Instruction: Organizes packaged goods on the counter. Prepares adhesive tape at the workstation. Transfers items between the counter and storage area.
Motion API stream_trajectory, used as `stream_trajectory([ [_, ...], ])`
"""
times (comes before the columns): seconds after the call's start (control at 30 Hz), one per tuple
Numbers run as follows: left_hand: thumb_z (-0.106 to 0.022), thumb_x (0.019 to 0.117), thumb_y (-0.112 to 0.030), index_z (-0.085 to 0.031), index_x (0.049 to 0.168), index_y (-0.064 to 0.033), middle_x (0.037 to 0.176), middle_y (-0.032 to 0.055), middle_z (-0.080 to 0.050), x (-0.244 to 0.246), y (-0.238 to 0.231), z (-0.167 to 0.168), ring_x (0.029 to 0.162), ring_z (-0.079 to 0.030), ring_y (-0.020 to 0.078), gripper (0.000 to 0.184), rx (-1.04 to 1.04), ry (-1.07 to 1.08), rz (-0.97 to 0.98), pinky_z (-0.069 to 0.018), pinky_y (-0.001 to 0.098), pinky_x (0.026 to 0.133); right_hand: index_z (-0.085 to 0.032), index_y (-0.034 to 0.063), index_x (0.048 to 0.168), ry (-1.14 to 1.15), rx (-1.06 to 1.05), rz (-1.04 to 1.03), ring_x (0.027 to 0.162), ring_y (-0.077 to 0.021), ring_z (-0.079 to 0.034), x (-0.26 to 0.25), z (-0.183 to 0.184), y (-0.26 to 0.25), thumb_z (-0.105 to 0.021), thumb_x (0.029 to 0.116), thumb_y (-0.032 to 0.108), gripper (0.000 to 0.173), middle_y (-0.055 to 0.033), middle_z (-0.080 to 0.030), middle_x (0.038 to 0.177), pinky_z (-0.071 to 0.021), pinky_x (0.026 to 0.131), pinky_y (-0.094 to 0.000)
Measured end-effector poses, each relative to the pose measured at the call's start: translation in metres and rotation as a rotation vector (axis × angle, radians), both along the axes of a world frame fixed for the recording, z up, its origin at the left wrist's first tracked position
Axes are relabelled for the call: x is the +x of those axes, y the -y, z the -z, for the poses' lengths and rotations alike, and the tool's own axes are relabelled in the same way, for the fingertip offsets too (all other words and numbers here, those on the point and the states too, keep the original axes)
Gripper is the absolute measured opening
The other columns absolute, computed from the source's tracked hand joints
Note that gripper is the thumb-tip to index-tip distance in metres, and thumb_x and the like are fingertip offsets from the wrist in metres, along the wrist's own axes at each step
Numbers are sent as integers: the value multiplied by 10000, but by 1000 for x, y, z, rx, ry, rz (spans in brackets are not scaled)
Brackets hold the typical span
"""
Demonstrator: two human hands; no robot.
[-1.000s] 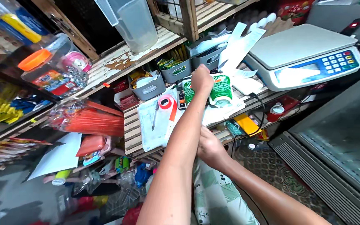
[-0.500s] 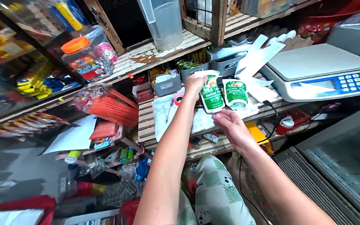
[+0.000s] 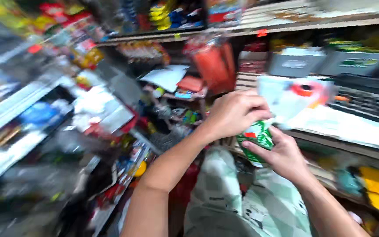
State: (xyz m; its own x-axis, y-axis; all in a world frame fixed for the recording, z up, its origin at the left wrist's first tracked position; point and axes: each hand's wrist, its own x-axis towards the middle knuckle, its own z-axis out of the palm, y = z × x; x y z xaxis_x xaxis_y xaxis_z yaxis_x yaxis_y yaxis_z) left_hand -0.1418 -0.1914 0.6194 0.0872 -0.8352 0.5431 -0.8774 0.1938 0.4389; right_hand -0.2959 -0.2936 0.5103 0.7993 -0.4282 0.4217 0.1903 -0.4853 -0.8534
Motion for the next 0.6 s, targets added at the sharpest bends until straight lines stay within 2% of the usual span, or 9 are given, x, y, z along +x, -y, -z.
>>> stream_trajectory([
  [0.07,-715,946,-88,-747,875,-21,862,61,-686,17,-45,10,846,-667,135,102,-20,-187,-91,-570,334,781,-622,42,1251,-33,36,-123,904,-9,-715,28,4,-38,-820,812,420,612,37,-746,1027,-619,808,-209],
  [0.13,-700,948,-34,-730,900,37,888,112,-692,30,-97,24,856,-677,156,91,-57,-441,-228,-582,334,809,-602,44,1254,-101,84,-256,898,16,-710,50,10,-75,-837,792,395,626,60,-741,1024,-614,803,-185],
  [0.2,-698,954,-49,-721,955,49,930,124,-705,37,-152,49,893,-684,157,101,-65,-573,-339,-583,340,848,-618,44,1238,-164,122,-376,874,8,-715,68,21,-106,-828,805,364,578,63,-746,1007,-622,777,-197],
  [0.27,-716,927,-58,-670,1129,82,1043,157,-711,42,-207,77,968,-693,165,250,-56,-712,-350,-583,354,896,-612,26,1245,-167,181,-464,871,-7,-718,87,34,-135,-772,874,299,488,57,-747,1008,-627,778,-212],
  [0.33,-712,882,0,-438,1405,109,1244,210,-649,38,-254,107,1104,-685,209,600,-78,-1001,-299,-581,382,977,-577,12,1261,-171,245,-511,851,-5,-716,103,41,-166,-654,976,272,393,63,-736,997,-628,772,-213],
  [0.4,-702,866,29,-224,1533,63,1339,200,-612,24,-288,138,1174,-668,214,821,-131,-1227,-312,-565,383,1014,-532,5,1320,-214,340,-558,919,-36,-713,121,45,-200,-560,1029,264,391,17,-716,1085,-623,828,-242],
  [0.47,-717,875,-4,-289,1503,69,1298,168,-645,10,-310,163,1149,-677,173,763,-177,-1267,-428,-565,356,1011,-528,-5,1375,-259,331,-601,1071,-95,-671,140,52,-232,-555,1026,324,481,-79,-629,1247,-594,928,-289],
  [0.53,-729,901,-59,-446,1394,86,1190,135,-699,-1,-327,174,1081,-700,147,586,-293,-1216,-620,-578,343,989,-571,15,1363,-299,176,-662,1219,-187,-565,162,53,-260,-526,1015,435,547,-152,-549,1320,-504,1032,-371],
  [0.6,-739,912,-124,-488,1352,99,1137,119,-717,-8,-346,186,1033,-714,151,554,-529,-1130,-796,-597,357,946,-573,13,1368,-285,-30,-765,1316,-279,-482,187,46,-284,-435,1027,517,625,-208,-511,1383,-416,1104,-467],
])
